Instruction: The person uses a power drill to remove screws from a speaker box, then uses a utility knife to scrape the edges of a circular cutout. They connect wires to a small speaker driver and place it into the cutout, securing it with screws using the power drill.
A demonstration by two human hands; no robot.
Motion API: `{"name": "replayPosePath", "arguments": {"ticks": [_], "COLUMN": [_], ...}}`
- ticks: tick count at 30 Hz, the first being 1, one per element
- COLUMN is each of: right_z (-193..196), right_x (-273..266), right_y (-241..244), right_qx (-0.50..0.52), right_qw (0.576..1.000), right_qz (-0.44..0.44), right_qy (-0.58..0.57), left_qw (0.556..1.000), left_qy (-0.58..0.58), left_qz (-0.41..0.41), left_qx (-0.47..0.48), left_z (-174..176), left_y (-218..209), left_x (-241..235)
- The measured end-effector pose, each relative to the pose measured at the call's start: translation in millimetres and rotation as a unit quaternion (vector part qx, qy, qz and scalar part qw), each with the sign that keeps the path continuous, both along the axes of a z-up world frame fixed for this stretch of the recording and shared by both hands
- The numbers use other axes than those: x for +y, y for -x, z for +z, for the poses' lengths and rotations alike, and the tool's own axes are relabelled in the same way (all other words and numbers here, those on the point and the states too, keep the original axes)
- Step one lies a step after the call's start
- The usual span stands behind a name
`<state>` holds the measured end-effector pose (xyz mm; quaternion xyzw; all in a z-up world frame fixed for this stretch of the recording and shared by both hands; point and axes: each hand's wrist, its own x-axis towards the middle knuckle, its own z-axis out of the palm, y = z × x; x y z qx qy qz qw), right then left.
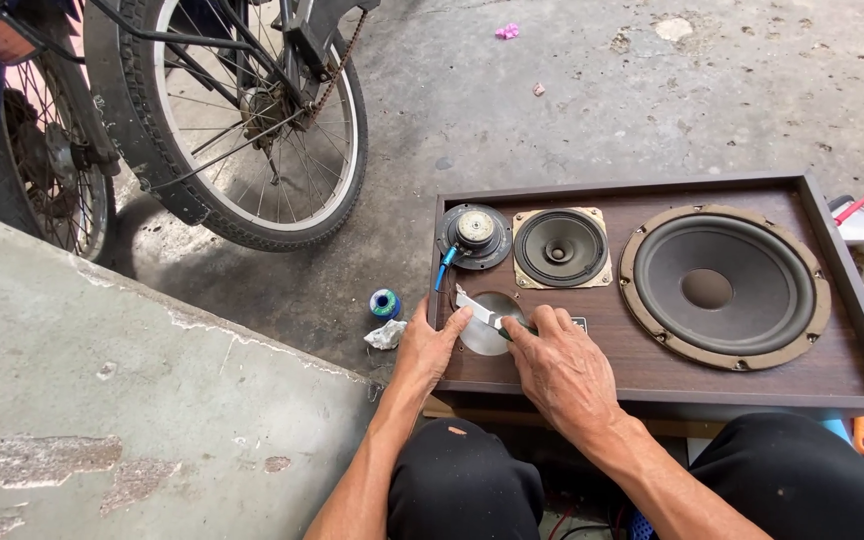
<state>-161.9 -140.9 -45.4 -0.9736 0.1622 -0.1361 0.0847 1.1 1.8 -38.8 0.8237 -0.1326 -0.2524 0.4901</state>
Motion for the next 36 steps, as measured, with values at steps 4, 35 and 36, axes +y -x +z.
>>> {"name": "replayPosePath", "arguments": {"ticks": [4, 35, 36], "right_z": [0.3, 14.8, 16.1], "right_x": [-1.8, -15.9, -15.8], "right_y": [3.2, -2.8, -3.7], "right_qx": [-0.003, 0.069, 0.069], "right_qw": [1.0, 0.99, 0.99], "right_qz": [0.002, -0.057, -0.056], "right_qy": [-0.008, -0.109, -0.109], "left_qw": [1.0, 0.998, 0.998], "left_qy": [0.002, -0.047, -0.048], "left_qz": [-0.002, -0.017, -0.016], "left_qx": [-0.008, 0.022, 0.022], "left_z": [8.6, 27.4, 25.8], "left_y": [2.9, 4.9, 4.1], "left_x": [1.5, 2.5, 2.9]}}
